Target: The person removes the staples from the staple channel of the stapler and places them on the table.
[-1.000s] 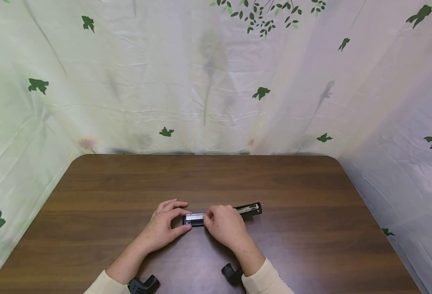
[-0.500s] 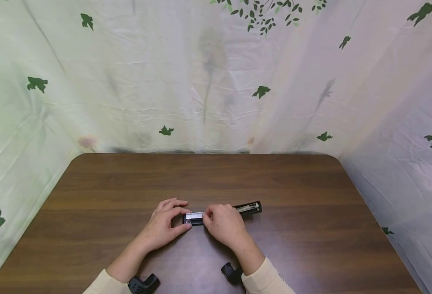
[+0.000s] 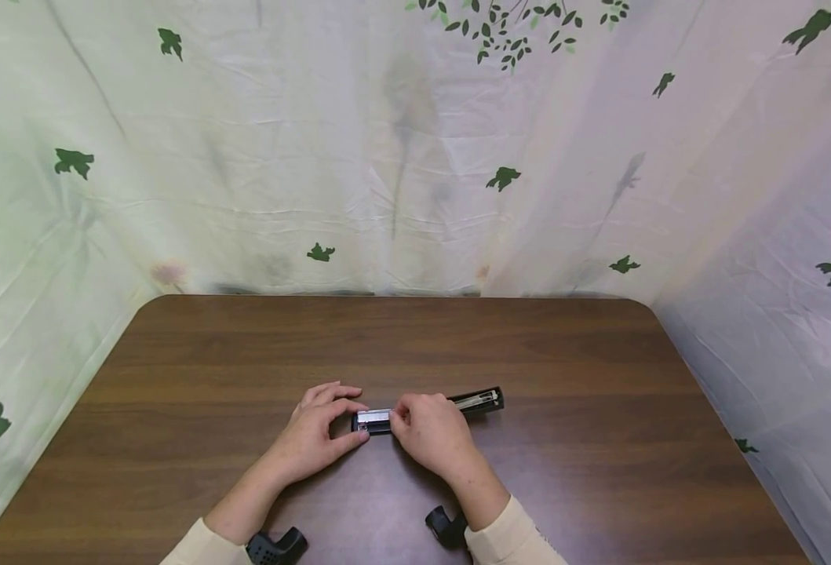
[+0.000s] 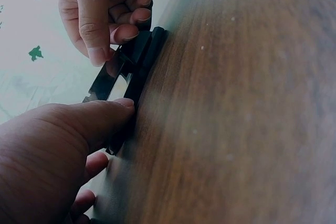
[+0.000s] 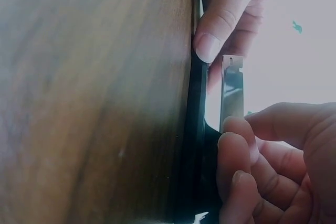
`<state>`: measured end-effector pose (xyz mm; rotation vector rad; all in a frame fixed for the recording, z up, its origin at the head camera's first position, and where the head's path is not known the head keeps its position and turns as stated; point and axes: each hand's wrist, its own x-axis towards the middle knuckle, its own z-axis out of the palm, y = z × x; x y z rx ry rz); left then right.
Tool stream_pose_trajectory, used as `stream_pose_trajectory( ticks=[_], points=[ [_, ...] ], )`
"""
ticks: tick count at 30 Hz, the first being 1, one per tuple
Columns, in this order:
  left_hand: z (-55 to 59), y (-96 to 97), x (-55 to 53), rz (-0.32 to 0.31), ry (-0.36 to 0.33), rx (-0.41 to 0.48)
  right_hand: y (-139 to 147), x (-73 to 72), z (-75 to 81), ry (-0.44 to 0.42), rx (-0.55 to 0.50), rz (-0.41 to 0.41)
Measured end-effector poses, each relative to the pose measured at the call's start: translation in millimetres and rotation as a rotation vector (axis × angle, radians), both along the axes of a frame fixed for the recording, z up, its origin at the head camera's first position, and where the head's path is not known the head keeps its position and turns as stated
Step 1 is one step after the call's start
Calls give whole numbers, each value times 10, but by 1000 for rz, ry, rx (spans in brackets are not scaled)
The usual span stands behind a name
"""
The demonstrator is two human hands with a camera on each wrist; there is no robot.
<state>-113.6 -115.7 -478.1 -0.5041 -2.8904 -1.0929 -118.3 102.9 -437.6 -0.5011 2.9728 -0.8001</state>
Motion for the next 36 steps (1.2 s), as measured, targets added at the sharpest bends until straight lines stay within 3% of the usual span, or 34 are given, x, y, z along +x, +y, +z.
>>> stream_pose_trajectory(
  ticks=[36],
  points=[
    [-1, 7, 1, -2, -1, -3, 7, -3, -29, 22, -30, 4]
  ],
)
